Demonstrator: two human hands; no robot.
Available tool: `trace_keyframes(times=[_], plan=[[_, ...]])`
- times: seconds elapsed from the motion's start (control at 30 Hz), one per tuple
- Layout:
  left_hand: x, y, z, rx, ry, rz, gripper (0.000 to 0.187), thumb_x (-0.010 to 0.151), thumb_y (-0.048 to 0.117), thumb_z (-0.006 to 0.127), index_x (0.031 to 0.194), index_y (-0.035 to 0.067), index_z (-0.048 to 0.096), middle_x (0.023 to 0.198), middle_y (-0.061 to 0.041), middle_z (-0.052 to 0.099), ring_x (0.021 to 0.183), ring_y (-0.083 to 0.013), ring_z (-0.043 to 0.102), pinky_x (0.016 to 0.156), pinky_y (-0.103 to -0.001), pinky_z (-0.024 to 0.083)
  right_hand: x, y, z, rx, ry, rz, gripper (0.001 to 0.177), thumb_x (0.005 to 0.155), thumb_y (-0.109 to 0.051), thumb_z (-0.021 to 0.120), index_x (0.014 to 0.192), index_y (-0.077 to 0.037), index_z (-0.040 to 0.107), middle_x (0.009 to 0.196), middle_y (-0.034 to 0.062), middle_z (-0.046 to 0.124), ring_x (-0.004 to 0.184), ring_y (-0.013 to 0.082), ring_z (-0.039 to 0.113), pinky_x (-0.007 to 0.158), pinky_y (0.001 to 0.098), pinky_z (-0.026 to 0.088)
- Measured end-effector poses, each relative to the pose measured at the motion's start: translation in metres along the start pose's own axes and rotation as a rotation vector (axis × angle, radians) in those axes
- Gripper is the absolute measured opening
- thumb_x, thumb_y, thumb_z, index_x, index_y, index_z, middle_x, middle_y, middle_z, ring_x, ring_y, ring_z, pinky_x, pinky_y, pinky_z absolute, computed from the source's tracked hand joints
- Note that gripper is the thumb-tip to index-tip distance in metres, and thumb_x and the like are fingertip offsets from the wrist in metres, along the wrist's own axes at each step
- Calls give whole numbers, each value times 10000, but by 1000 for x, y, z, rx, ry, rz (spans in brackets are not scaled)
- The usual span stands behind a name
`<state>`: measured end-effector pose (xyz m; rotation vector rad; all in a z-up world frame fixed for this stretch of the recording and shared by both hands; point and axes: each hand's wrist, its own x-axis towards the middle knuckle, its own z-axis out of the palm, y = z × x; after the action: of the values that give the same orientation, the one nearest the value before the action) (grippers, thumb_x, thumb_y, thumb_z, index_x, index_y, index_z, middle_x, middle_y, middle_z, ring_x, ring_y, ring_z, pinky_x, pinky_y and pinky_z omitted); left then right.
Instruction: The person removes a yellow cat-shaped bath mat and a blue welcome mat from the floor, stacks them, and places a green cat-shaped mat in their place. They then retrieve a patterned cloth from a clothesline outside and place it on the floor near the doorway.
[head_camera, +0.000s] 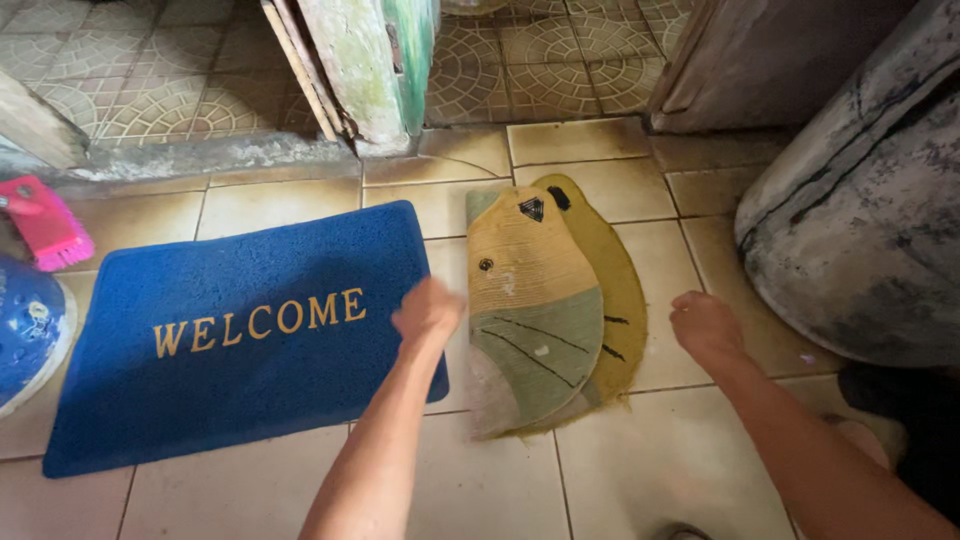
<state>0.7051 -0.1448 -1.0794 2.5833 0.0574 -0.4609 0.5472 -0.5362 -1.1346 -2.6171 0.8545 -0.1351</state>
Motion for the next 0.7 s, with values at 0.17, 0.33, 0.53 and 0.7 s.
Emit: trace_keyframes(times=[0.17,0.33,0.53,0.7], plan=[[-28,-45,42,-153,-169,252,580,924,57,567,1465,261,517,1176,-292,721,1165,-410,675,964,-521,519,-3,-32,7,8,-39,-141,242,915,-255,635,1075,-171,796,1099,124,767,1034,350,714,910,449,566],[-56,-57,42,523,50,558,726,923,14,618,1469,471,481,1596,-168,356,1319,-346,491,944,-488,480,-11,-36,2,-43,-91,-9,285,870,-225,669,1133,-206,779,1099,153,751,1028,360,704,899,468,557],[-61,-47,40,526,125,708,736,780,116,737,1425,427,570,1644,-136,297,1381,-356,371,962,-525,408,-4,-14,4,-36,-17,-33,276,865,-217,694,1122,-190,789,1103,166,748,1015,370,698,888,471,553],[-50,-38,50,458,213,816,325,870,274,698,1193,291,673,1444,-91,512,1370,-291,487,1115,-570,365,8,-18,-23,359,1,24,236,988,-228,636,1118,-76,762,913,172,764,725,261,732,688,380,558]])
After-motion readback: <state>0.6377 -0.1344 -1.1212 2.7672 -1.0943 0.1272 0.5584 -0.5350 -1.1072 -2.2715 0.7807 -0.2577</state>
